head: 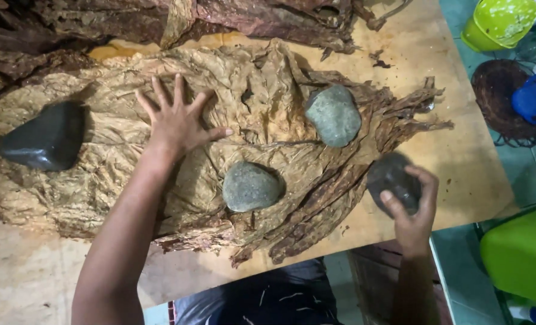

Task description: Flattening and smoothing dried tobacco leaves on a wooden surface using stones as weights.

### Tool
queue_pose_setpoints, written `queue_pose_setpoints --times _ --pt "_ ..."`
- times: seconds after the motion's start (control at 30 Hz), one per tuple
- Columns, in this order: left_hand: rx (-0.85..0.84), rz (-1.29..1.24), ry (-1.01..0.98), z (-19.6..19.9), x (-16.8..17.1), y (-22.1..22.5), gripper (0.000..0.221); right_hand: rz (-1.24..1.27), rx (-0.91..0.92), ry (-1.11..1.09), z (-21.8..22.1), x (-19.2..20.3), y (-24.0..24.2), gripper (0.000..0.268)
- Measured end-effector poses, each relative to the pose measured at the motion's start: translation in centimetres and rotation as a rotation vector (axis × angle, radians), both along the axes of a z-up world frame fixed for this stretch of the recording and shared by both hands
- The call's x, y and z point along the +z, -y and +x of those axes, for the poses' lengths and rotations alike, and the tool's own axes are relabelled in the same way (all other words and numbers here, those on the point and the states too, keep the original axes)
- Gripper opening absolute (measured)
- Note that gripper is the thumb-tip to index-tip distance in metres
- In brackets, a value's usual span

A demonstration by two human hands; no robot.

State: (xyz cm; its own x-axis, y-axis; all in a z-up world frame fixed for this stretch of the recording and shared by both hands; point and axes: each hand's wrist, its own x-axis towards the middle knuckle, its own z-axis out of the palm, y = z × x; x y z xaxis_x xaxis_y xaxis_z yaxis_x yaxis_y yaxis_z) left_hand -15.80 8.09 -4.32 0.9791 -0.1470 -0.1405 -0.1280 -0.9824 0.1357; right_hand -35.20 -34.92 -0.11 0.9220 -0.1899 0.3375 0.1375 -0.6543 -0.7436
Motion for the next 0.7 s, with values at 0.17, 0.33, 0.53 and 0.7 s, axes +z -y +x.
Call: queue_pose_setpoints --times 0.17,0.33,0.53,0.7 --pt "-0.008 -0.042 -0.038 0.2 0.4 -0.5 0.100 0.289 0.150 -0.069 5.4 2.9 -4.6 0.063" --pt "0.004 -0.130 0.014 0.9 -2.5 -0.9 0.080 0.311 0.418 -0.128 13.4 1.2 -11.4 0.067" --pt "0.037 -0.159 0.049 0.9 -2.8 -0.8 0.085 0.160 0.666 -0.087 21.3 -2.8 -19.6 0.062" --pt "0.089 -0.235 0.024 0.8 -2.0 -0.4 0.118 -0.051 0.737 -0.100 24.8 -5.8 -22.9 0.065"
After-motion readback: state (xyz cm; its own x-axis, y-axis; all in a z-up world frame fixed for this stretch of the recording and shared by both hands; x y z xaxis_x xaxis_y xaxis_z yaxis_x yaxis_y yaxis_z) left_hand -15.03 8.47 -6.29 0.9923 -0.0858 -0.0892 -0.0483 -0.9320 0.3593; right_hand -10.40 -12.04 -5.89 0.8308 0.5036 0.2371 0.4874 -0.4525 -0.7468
